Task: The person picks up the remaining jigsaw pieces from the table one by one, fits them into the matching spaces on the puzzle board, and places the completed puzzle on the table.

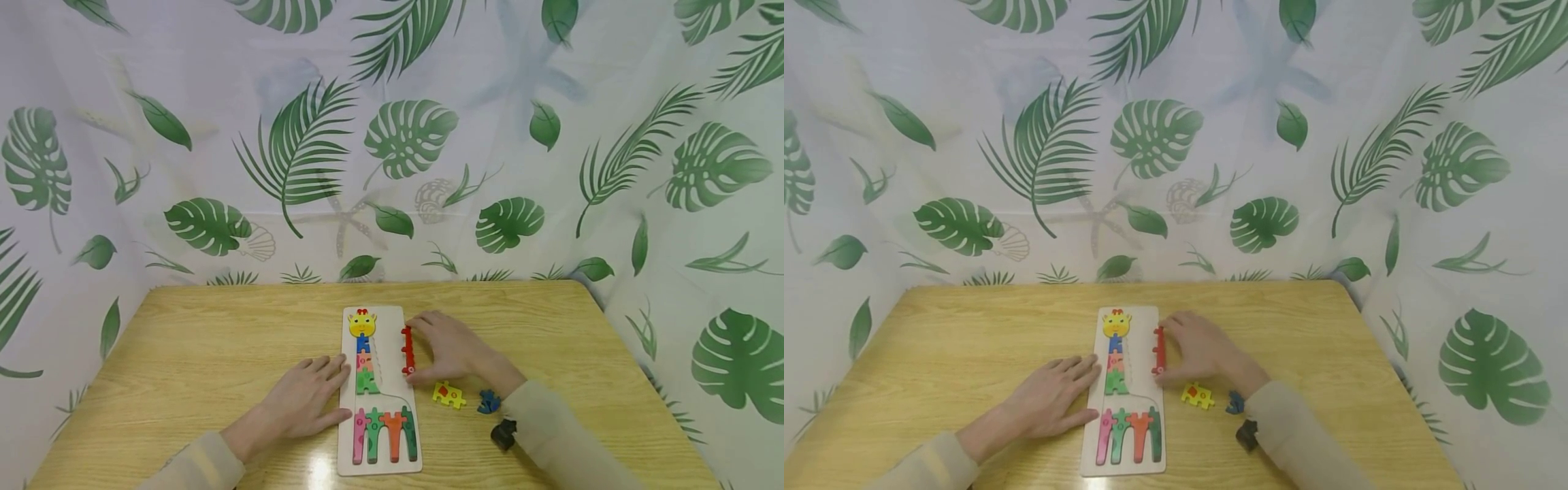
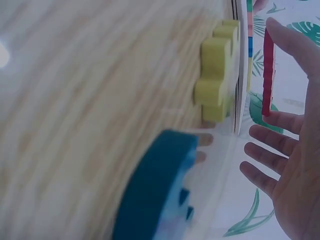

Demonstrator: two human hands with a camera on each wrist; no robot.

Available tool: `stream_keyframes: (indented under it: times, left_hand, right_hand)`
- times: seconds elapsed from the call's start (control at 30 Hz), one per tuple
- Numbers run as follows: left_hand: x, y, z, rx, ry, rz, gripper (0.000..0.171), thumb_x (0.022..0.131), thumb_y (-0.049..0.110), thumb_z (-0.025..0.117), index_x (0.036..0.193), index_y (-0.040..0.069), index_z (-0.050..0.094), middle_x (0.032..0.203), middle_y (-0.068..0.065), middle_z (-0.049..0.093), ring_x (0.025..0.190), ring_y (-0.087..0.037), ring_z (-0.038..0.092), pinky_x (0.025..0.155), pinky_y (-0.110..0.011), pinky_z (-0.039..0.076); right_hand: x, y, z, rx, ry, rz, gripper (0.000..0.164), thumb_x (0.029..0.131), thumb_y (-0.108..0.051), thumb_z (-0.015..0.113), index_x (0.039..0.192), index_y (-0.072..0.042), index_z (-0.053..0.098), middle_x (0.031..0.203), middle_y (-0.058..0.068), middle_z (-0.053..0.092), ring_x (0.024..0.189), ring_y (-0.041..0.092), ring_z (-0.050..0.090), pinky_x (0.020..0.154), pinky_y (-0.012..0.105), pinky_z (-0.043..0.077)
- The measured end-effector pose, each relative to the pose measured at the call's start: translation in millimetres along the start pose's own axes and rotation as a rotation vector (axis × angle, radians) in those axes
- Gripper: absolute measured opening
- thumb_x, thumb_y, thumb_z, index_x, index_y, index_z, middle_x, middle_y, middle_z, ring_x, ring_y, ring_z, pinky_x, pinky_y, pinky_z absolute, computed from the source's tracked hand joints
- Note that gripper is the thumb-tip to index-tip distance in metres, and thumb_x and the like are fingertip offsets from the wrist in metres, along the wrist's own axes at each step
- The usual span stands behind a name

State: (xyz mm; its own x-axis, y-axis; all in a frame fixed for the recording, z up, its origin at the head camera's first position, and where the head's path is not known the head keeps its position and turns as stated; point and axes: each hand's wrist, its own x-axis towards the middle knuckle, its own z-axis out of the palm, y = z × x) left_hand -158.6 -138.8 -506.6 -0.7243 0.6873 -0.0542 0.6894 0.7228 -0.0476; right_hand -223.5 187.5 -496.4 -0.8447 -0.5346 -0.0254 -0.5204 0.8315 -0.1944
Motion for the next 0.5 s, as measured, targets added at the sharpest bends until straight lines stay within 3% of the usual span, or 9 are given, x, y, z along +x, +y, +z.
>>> stream_keyframes:
  times: [0.5]
  left_hand:
    - [-0.1, -0.7, 0.2, 0.006, 0.002, 0.008, 0.078, 0.104, 0.068, 0.044, 0.158, 0.012, 0.050, 0.165, -0.013, 0.048, 0.146, -0.036, 0.055, 0.119, -0.050, 0.050]
  right_hand:
    - [9, -15, 0, 0.035, -0.028, -0.032, 0.108, 0.074, -0.081, 0.075, 0.156, -0.017, 0.050, 0.155, 0.008, 0.056, 0.138, 0.029, 0.055, 0.117, 0.052, 0.050]
